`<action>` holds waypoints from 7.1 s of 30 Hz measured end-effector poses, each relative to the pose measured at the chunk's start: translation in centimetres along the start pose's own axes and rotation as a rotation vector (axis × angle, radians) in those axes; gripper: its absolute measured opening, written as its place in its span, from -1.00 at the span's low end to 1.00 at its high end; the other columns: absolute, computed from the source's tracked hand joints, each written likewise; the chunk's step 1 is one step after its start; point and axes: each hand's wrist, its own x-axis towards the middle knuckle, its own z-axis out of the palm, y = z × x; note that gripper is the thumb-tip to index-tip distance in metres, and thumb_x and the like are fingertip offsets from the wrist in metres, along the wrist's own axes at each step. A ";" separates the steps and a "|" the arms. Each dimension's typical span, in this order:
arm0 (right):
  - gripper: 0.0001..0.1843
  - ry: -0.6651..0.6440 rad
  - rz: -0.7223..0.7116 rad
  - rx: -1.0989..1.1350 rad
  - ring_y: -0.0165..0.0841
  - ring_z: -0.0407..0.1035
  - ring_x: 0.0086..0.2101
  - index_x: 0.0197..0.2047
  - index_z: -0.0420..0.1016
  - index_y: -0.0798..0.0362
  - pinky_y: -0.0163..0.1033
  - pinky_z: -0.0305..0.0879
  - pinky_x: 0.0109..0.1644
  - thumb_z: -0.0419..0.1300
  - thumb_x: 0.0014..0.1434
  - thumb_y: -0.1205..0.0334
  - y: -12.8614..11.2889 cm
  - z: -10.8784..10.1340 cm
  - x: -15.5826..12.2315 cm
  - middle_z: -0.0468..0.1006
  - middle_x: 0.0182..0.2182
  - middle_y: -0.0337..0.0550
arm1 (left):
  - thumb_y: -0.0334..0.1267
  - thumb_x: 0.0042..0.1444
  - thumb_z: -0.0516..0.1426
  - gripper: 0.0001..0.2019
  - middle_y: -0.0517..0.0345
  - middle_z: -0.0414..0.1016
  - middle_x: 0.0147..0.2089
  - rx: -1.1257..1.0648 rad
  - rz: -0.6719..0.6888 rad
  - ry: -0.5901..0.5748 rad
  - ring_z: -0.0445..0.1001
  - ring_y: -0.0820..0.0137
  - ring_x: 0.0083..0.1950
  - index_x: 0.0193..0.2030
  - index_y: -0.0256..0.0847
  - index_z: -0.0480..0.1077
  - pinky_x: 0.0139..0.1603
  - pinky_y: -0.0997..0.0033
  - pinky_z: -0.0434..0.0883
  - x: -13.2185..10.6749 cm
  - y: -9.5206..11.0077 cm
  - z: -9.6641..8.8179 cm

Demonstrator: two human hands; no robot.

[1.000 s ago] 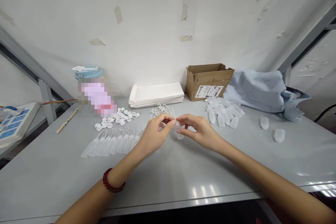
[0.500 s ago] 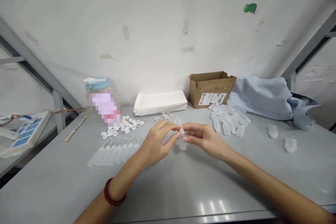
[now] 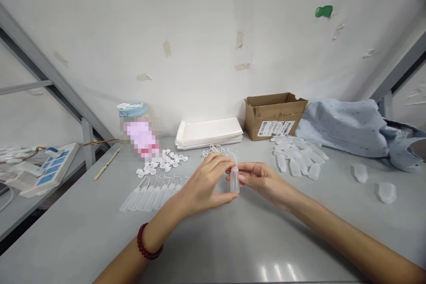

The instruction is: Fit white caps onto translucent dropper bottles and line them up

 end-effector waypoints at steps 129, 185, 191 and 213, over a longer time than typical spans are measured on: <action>-0.76 0.173 -0.302 -0.695 -0.34 0.44 -0.27 -0.11 0.48 0.12 -0.19 0.37 -0.12 0.19 0.14 0.26 0.3 -0.9 0.3 0.57 -0.22 -0.06 | -0.20 -0.04 0.27 -0.77 0.10 0.56 -0.27 -0.671 -0.504 0.232 0.50 0.33 -0.20 -0.24 -0.24 0.51 -0.11 0.31 0.45 1.0 -0.7 0.7; -0.58 0.232 -0.319 -0.360 -0.39 0.45 -0.45 0.09 0.26 0.03 -0.23 0.36 -0.28 0.17 0.16 0.18 1.2 2.4 -1.1 0.49 -0.53 -0.30 | -0.15 0.13 0.11 -0.81 0.10 0.52 -0.24 -0.482 -0.421 0.120 0.40 0.29 -0.17 -0.30 -0.19 0.49 -0.13 0.33 0.30 0.9 0.3 0.2; -0.66 0.259 -0.190 -0.253 -0.35 0.46 -0.42 -0.07 0.22 -0.02 -0.23 0.33 -0.31 0.21 0.14 0.11 1.1 2.4 -1.1 0.54 -0.49 -0.27 | -0.21 0.14 0.13 -0.85 0.10 0.51 -0.16 -0.321 -0.334 0.216 0.40 0.29 -0.09 -0.19 -0.15 0.46 -0.08 0.30 0.32 0.4 0.7 0.7; -0.53 0.231 -0.026 0.058 -0.43 0.41 -0.57 -0.24 0.19 0.03 -0.26 0.34 -0.42 0.34 -0.04 -0.01 0.6 1.7 -0.2 0.56 -0.53 -0.28 | -0.24 0.10 0.18 -0.55 -0.05 0.36 0.10 0.021 -0.024 -0.009 0.26 0.14 0.14 0.14 -0.14 0.23 0.09 0.06 0.31 0.0 1.0 -1.0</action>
